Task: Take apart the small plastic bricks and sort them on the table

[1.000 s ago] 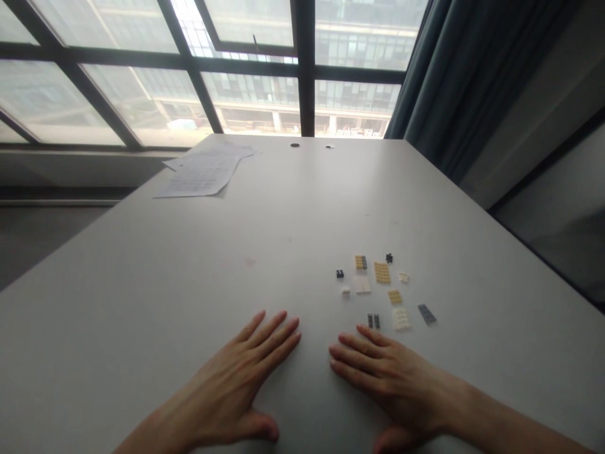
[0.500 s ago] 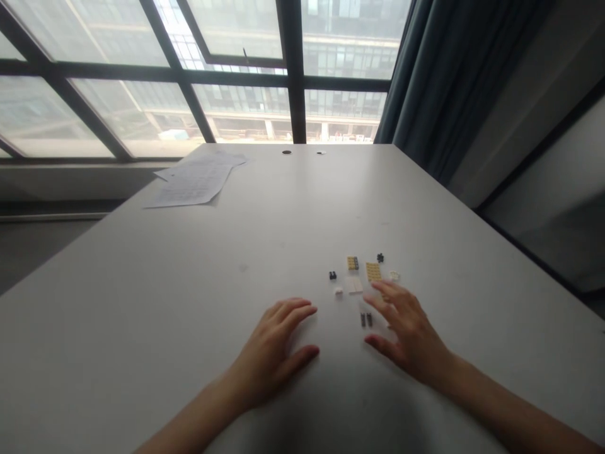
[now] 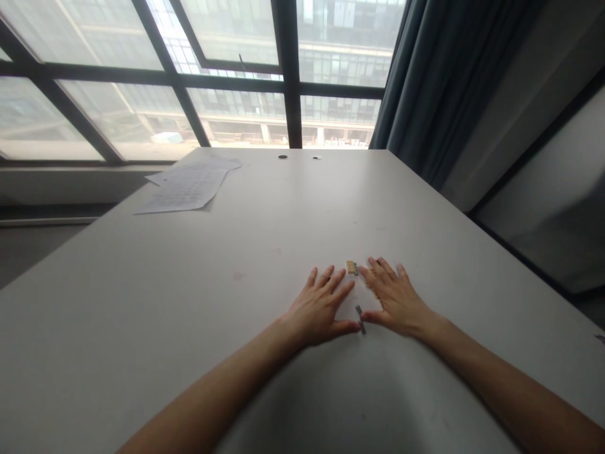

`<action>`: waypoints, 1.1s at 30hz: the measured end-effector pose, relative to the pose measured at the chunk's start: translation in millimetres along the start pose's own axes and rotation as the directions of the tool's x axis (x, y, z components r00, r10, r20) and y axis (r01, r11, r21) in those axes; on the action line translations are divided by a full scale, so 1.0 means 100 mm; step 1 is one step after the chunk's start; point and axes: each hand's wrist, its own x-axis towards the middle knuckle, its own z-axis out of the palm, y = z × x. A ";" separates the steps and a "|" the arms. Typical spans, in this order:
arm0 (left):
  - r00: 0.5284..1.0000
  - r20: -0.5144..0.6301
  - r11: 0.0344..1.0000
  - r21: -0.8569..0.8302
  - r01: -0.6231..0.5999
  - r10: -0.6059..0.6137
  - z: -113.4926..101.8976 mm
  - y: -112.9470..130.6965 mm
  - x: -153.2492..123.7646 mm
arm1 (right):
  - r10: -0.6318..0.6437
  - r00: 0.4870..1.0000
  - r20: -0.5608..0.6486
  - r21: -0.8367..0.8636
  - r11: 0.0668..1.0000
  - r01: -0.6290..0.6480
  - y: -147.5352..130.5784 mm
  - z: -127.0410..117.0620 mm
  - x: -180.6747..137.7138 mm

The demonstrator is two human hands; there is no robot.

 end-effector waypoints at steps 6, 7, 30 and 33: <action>0.994 -0.019 0.994 0.014 0.105 -0.104 -0.06 -0.08 -0.26 | -0.185 0.980 0.073 0.133 0.976 0.174 -0.14 -0.09 0.43; 0.991 -0.017 0.991 0.016 0.132 -0.132 -0.07 -0.09 -0.31 | -0.215 0.974 0.072 0.157 0.967 0.202 -0.21 -0.11 0.48; 0.993 -0.011 0.992 0.049 0.116 -0.115 -0.14 -0.21 -0.78 | 0.055 0.994 -0.093 0.080 0.996 -0.048 0.39 0.09 -0.31; 0.995 0.021 0.995 0.022 0.100 -0.101 -0.19 -0.20 -0.62 | -0.052 0.998 -0.034 0.082 0.995 0.055 0.22 0.09 -0.35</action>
